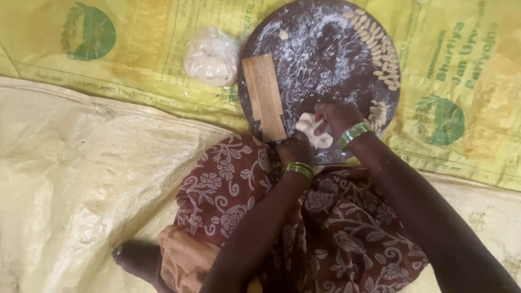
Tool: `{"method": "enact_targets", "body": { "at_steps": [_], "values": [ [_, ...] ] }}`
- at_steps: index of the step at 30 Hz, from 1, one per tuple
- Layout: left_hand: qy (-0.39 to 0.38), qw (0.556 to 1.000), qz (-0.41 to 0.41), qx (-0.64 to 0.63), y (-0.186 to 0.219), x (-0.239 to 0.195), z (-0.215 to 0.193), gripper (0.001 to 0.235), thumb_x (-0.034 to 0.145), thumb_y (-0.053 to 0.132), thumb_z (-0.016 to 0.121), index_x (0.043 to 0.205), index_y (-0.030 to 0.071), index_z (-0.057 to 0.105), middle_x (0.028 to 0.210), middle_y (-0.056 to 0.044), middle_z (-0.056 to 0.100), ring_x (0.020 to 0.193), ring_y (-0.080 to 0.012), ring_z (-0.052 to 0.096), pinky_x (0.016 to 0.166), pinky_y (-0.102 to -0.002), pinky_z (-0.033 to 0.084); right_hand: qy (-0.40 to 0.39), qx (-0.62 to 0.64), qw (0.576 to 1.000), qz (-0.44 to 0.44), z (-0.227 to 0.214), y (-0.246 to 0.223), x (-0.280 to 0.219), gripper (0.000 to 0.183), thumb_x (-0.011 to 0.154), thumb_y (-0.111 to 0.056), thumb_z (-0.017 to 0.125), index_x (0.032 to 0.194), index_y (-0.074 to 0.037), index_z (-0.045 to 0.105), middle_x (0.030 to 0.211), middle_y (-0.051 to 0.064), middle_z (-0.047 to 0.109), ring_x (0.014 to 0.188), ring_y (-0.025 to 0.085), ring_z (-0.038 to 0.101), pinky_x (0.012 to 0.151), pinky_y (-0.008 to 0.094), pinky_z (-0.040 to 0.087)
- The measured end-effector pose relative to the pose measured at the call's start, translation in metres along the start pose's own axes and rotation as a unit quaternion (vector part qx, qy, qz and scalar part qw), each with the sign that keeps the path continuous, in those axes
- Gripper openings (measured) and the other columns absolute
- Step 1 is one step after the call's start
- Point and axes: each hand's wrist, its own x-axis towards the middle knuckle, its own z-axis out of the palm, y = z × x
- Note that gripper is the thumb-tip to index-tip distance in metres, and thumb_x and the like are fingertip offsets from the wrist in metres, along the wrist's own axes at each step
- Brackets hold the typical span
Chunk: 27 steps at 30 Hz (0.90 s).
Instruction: The person sits on the floor and kneads a ball of white dough on a dark circular board. They repeatedly pinch off small pieces of dough, roll them into small balls, and place them in a line along the edge of the board. A wooden tool rests on the board nearby.
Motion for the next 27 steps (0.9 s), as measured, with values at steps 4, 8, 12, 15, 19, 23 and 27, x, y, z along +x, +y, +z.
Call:
{"method": "enact_targets", "body": {
  "at_steps": [4,8,12,15,19,23,27],
  "values": [
    [-0.095,0.995,0.010,-0.005,0.000,-0.005,-0.018,0.053,0.101,0.042,0.055,0.128,-0.003,0.055,0.086,-0.011,0.075,0.067,-0.0186,0.070,0.058,-0.038,0.053,0.024,0.000,0.995,0.092,0.006,-0.004,0.033,0.033,0.080,-0.034,0.086,0.099,-0.012,0.071,0.090,0.012,0.075,0.084,0.028,0.072,0.074,0.045,0.057],
    [-0.054,0.998,0.001,0.037,0.007,-0.006,-0.015,0.054,0.099,0.042,0.057,0.128,-0.003,0.054,0.088,-0.011,0.073,0.065,-0.0167,0.069,0.056,-0.038,0.050,0.144,-0.004,0.987,0.073,0.011,0.002,0.056,0.032,0.079,-0.038,0.086,0.098,-0.015,0.073,0.091,0.012,0.075,0.086,0.031,0.072,0.076,0.046,0.057],
    [-0.003,0.997,-0.005,0.079,0.014,-0.007,0.002,0.052,0.097,0.040,0.057,0.129,0.000,0.054,0.085,-0.007,0.073,0.064,-0.0174,0.068,0.059,-0.043,0.047,0.118,-0.044,0.976,0.176,0.022,0.001,0.053,0.041,0.095,-0.044,0.074,0.125,-0.017,0.067,0.102,0.015,0.073,0.100,0.034,0.068,0.085,0.048,0.056],
    [0.027,0.997,0.000,0.072,0.013,-0.003,0.006,0.051,0.099,0.040,0.055,0.126,-0.003,0.055,0.084,-0.009,0.073,0.063,-0.0180,0.068,0.054,-0.042,0.047,0.226,-0.154,0.962,0.010,0.023,0.002,0.045,0.048,0.096,-0.036,0.071,0.142,-0.023,0.064,0.117,0.016,0.071,0.116,0.033,0.061,0.094,0.045,0.055],
    [0.014,0.999,0.022,0.021,0.000,-0.005,-0.002,0.046,0.101,0.042,0.054,0.120,0.000,0.056,0.083,-0.010,0.072,0.067,-0.0209,0.069,0.057,-0.042,0.049,0.226,-0.147,0.956,-0.117,0.029,-0.011,0.035,0.052,0.091,-0.018,0.069,0.141,-0.031,0.063,0.145,0.006,0.066,0.134,0.023,0.051,0.106,0.044,0.048],
    [-0.013,1.000,0.020,-0.007,-0.003,-0.005,-0.009,0.048,0.100,0.040,0.054,0.122,-0.003,0.054,0.085,-0.011,0.073,0.070,-0.0208,0.071,0.059,-0.040,0.051,0.196,0.043,0.966,-0.164,0.046,-0.017,-0.002,0.040,0.084,-0.023,0.077,0.123,-0.015,0.071,0.133,0.010,0.067,0.132,0.027,0.052,0.109,0.046,0.045],
    [-0.004,0.999,0.027,0.018,-0.002,-0.004,-0.008,0.036,0.101,0.034,0.054,0.117,0.002,0.058,0.101,-0.013,0.072,0.086,-0.0242,0.071,0.067,-0.044,0.053,0.256,0.236,0.928,-0.133,0.065,-0.007,-0.039,0.041,0.088,0.012,0.051,0.101,-0.017,0.077,0.121,0.002,0.076,0.125,0.019,0.069,0.106,0.034,0.058]
  ]
}}
